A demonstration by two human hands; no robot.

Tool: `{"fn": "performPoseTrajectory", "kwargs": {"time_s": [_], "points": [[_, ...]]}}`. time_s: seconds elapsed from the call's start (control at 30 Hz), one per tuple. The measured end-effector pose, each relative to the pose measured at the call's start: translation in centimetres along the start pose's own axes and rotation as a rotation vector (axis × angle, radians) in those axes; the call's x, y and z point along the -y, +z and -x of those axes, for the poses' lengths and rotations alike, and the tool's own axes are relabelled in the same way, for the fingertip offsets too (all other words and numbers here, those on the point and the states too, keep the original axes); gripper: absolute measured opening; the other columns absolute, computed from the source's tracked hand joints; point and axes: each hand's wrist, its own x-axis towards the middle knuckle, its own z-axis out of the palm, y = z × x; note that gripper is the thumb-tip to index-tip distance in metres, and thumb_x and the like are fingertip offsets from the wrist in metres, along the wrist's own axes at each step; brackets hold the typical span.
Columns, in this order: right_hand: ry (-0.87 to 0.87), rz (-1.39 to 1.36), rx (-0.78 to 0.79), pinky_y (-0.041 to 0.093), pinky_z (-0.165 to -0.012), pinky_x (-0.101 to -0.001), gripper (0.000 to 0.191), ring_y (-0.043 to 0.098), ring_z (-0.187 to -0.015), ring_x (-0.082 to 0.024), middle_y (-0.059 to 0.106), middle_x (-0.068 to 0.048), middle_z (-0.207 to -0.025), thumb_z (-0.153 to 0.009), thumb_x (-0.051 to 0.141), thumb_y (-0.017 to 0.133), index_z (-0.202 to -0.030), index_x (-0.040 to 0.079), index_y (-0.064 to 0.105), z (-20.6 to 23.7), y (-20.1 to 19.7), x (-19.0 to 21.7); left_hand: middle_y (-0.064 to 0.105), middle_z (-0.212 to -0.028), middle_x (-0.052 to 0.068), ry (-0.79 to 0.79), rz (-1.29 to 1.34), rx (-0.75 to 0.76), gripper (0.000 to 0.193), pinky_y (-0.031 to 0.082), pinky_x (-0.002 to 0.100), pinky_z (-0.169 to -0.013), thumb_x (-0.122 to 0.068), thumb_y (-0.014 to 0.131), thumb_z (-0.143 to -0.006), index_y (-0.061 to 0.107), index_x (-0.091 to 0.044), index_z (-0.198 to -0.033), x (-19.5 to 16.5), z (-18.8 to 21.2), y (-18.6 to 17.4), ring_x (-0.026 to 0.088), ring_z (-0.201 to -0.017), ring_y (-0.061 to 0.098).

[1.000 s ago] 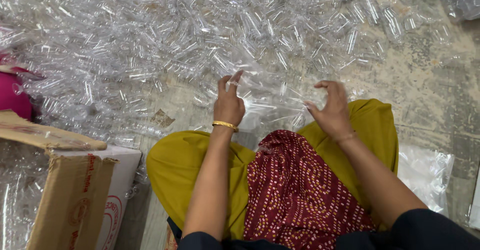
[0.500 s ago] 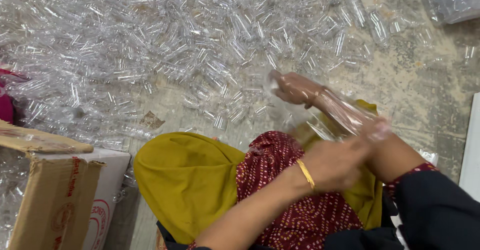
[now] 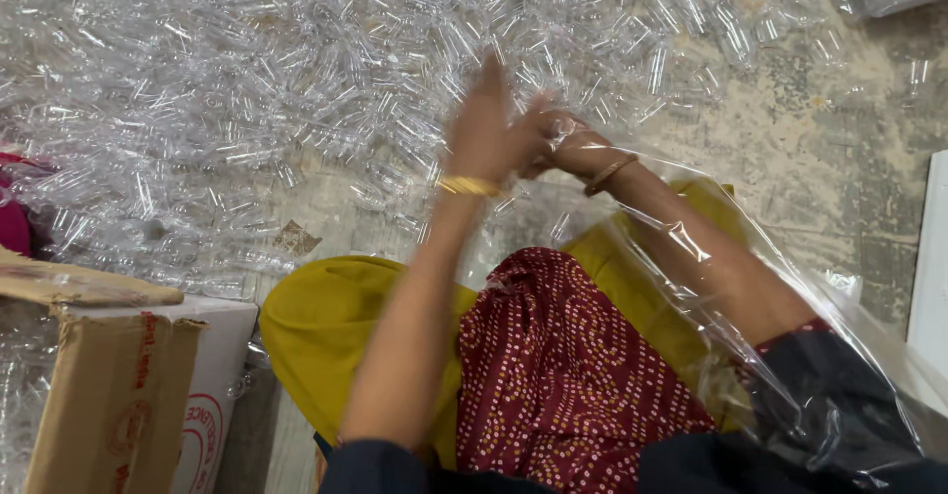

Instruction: The person sits on the floor among scattered clear plastic tubes and counts them by hand, placing counted tubes into a clear plastic bag on their lap. They repeatedly pick up tubes, tally them in small groups, and add them to the bag.

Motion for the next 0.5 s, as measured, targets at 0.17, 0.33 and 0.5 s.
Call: {"fn": "performPoseTrajectory", "kwargs": {"time_s": [0.17,0.33,0.5], "points": [[0.101,-0.181,0.373,0.067,-0.072,-0.033,0.039,0.076,-0.081,-0.021,0.078,-0.014,-0.097,-0.1,0.034,0.061,-0.118,0.001,0.071,-0.6,5.6,6.2,0.077,-0.085,0.013,0.297,-0.299,-0.105,0.021,0.059,0.039,-0.073,-0.023,0.07,-0.094,0.074,-0.002,-0.099,5.7,-4.2,-6.7,0.023,-0.079,0.075],[0.041,0.747,1.324,0.053,-0.091,-0.0405,0.055,0.071,-0.103,-0.027,0.075,-0.019,-0.114,-0.106,0.053,0.056,-0.122,0.004,0.074,4.1,15.6,10.5,0.075,-0.081,0.01,0.059,-0.389,-0.425,0.019,0.058,0.034,-0.061,-0.019,0.059,-0.1,0.07,-0.003,-0.098,3.1,-3.0,-10.9,0.018,-0.066,0.073],[0.023,-0.424,0.531,0.061,-0.096,-0.0396,0.053,0.069,-0.115,-0.027,0.069,-0.016,-0.126,-0.098,0.044,0.07,-0.136,0.008,0.059,4.3,15.1,10.8,0.074,-0.08,0.005,-0.185,-0.546,0.109,0.038,0.054,0.034,-0.062,-0.043,0.063,-0.102,0.074,-0.008,-0.096,-0.6,-0.1,-15.9,0.015,-0.065,0.067]]}}
